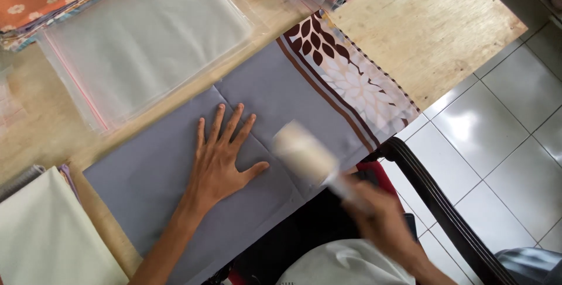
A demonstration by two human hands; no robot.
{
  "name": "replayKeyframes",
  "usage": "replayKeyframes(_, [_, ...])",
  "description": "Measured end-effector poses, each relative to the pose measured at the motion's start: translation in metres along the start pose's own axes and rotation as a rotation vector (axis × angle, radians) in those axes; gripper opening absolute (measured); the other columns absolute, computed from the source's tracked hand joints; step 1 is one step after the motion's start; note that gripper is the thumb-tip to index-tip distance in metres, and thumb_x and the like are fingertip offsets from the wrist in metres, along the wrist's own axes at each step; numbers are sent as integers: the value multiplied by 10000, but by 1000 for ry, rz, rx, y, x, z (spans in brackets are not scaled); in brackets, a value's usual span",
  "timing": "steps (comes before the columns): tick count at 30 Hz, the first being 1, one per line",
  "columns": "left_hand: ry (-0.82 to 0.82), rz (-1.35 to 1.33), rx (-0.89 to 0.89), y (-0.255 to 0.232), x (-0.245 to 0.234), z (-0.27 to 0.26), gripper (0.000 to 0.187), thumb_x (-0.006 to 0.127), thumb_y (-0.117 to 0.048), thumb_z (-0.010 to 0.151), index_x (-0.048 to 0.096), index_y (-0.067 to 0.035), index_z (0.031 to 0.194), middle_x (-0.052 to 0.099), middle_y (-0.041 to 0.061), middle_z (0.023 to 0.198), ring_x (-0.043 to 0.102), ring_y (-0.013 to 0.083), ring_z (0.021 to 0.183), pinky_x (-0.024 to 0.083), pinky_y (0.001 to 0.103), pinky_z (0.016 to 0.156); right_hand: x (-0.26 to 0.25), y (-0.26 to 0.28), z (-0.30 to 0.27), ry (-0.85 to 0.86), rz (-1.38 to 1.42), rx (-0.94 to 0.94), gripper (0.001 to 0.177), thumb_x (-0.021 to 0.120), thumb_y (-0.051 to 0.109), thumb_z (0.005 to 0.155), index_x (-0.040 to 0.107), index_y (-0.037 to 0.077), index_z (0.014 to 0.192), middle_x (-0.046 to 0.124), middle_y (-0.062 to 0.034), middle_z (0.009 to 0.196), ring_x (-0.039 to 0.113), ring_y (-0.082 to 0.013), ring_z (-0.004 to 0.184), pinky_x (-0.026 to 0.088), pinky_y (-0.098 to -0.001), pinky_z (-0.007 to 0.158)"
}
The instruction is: Clean fabric items using a lint roller on a work table.
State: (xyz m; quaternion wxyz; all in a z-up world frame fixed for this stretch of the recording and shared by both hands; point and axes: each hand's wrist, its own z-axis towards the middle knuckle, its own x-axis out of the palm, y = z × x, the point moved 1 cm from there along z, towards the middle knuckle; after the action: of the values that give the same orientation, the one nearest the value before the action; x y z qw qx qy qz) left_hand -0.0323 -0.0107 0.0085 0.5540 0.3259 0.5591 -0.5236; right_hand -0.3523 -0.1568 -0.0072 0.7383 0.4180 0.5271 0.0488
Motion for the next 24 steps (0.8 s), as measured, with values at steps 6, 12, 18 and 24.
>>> replayKeyframes(6, [1,18,-9,3,2,-1,948,555,-752,890,289,-234,1638,224,39,1723,153,349,1591,141,658,1230,1,-54,22,-62,53,155,473,651,24,872,621,124,1333,665,-84,1186,627,-221,976,466,-355,872])
replayKeyframes(12, [47,-50,-57,-2,-3,3,954,627,-747,833,407,-218,1596,329,90,1676,239,405,1546,146,699,1191,-58,-55,64,-362,-228,162,537,661,57,996,608,130,1525,716,-309,889,657,-556,845,481,-579,727])
replayKeyframes(18, [30,-15,-36,1,0,1,956,576,-761,865,331,-231,1622,270,64,1698,180,369,1569,132,672,1212,-6,-17,24,-174,0,130,398,603,10,938,663,31,1331,672,-250,1059,624,-447,954,498,-501,845])
replayKeyframes(24, [11,11,-13,2,2,-1,960,563,-752,888,263,-244,1645,209,39,1726,130,338,1596,121,643,1238,-1,-40,26,-12,74,194,472,662,87,893,615,163,1357,748,-47,1152,711,-186,968,520,-321,869])
